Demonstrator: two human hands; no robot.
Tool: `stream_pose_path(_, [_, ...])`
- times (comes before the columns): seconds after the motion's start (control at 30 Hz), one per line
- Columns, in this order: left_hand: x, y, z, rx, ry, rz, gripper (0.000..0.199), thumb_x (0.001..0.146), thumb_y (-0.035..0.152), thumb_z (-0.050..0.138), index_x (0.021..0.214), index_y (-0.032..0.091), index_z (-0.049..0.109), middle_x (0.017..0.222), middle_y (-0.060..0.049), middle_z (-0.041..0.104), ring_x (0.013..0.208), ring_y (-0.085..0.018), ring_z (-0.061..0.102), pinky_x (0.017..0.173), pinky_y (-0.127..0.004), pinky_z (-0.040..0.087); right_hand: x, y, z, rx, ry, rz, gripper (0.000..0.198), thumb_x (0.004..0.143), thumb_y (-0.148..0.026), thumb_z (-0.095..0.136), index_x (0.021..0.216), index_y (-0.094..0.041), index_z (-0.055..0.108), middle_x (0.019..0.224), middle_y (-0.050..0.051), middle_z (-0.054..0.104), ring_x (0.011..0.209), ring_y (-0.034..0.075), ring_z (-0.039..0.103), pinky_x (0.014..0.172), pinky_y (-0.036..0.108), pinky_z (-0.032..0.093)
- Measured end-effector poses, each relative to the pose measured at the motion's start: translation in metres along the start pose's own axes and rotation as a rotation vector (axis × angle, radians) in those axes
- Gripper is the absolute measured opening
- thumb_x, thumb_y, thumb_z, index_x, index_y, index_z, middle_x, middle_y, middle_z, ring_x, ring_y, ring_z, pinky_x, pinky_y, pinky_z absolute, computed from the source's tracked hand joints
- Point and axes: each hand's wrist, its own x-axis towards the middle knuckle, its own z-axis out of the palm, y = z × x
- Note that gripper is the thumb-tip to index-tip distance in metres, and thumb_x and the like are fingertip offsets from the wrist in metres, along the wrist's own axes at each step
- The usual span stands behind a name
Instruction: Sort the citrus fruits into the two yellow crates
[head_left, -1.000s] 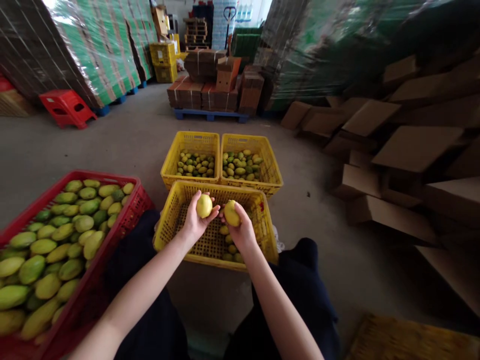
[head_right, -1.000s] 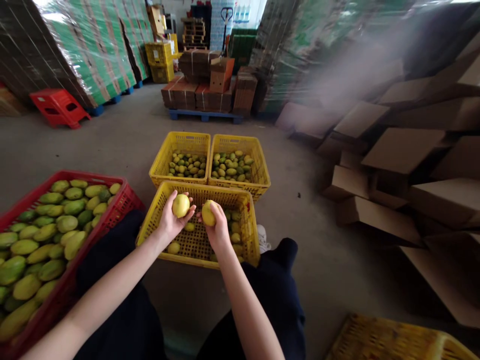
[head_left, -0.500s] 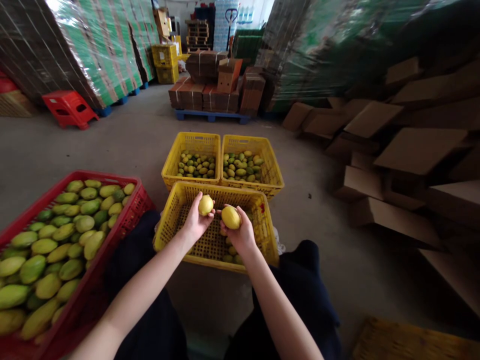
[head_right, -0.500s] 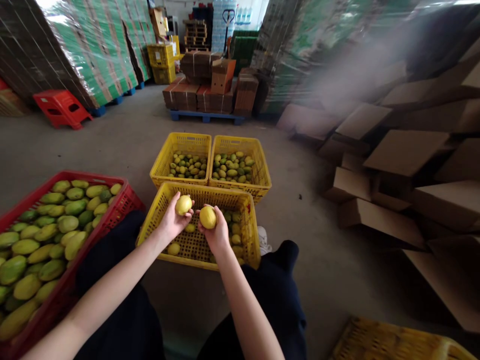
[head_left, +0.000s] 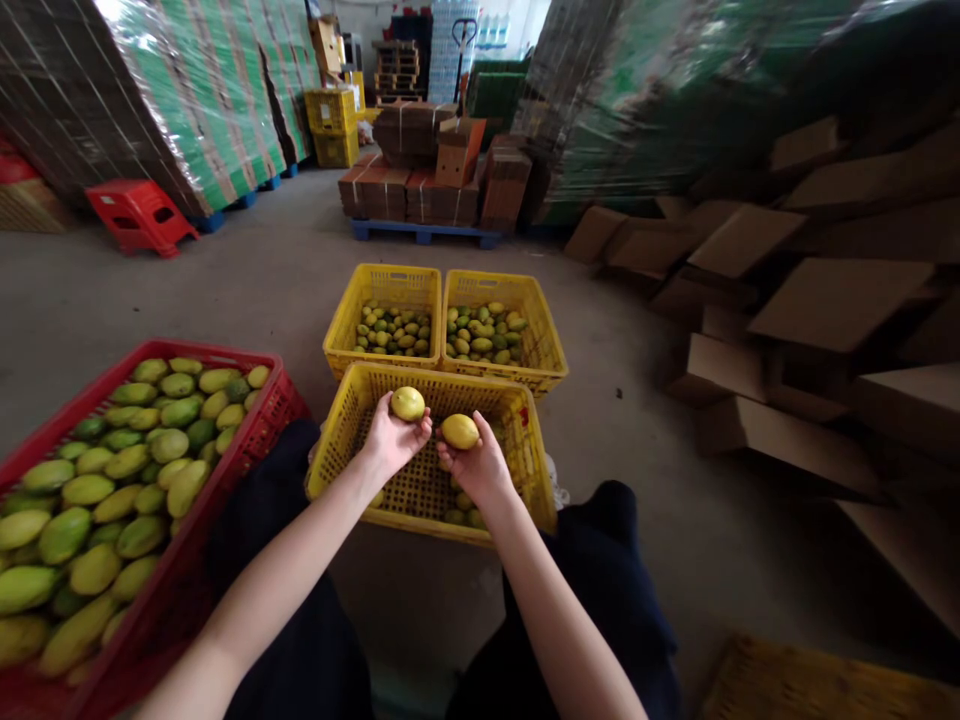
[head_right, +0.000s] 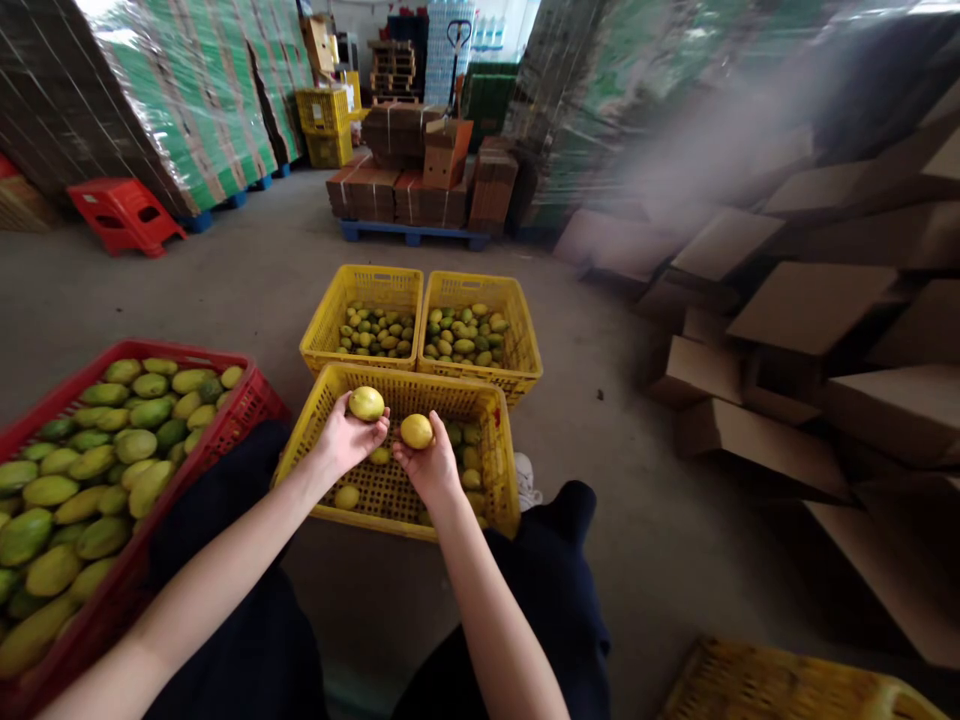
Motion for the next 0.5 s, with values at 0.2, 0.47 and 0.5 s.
stream_pose_path(0.2, [-0.001,0.002,-0.001,-0.021,-0.007,-0.002,0.047,0.094,0.050,0.036,0.091,0.008,0.057,0.070,-0.011,0.057,0.059,-0.015,0.056,0.048,-0.021,0.052,0.003,0.001,-0.004,0.032,0.005,-0.026,0.031,0.095,-0.038,0.037,0.083,-0.017,0.056,0.059,0.007,0.067,0.048,0.017,0.061,0.043,0.024,0.050])
stream_pose_path(0.47, [-0.004,0.006,0.002,-0.031,-0.005,0.077,0.040,0.096,0.044,0.037,0.086,0.012,0.059,0.070,-0.009,0.059,0.057,-0.013,0.055,0.047,-0.020,0.050,0.017,0.002,-0.012,-0.022,0.016,-0.108,0.010,0.081,-0.029,0.053,0.081,-0.019,0.056,0.060,0.003,0.064,0.050,0.016,0.059,0.043,0.026,0.050])
stream_pose_path(0.5, [-0.004,0.007,0.003,0.002,0.009,0.104,0.036,0.096,0.041,0.040,0.086,0.012,0.060,0.069,-0.008,0.059,0.056,-0.013,0.055,0.047,-0.020,0.049,0.016,0.002,-0.012,-0.055,0.016,-0.160,0.010,0.079,-0.029,0.057,0.082,-0.019,0.057,0.062,0.002,0.064,0.051,0.016,0.059,0.043,0.026,0.050])
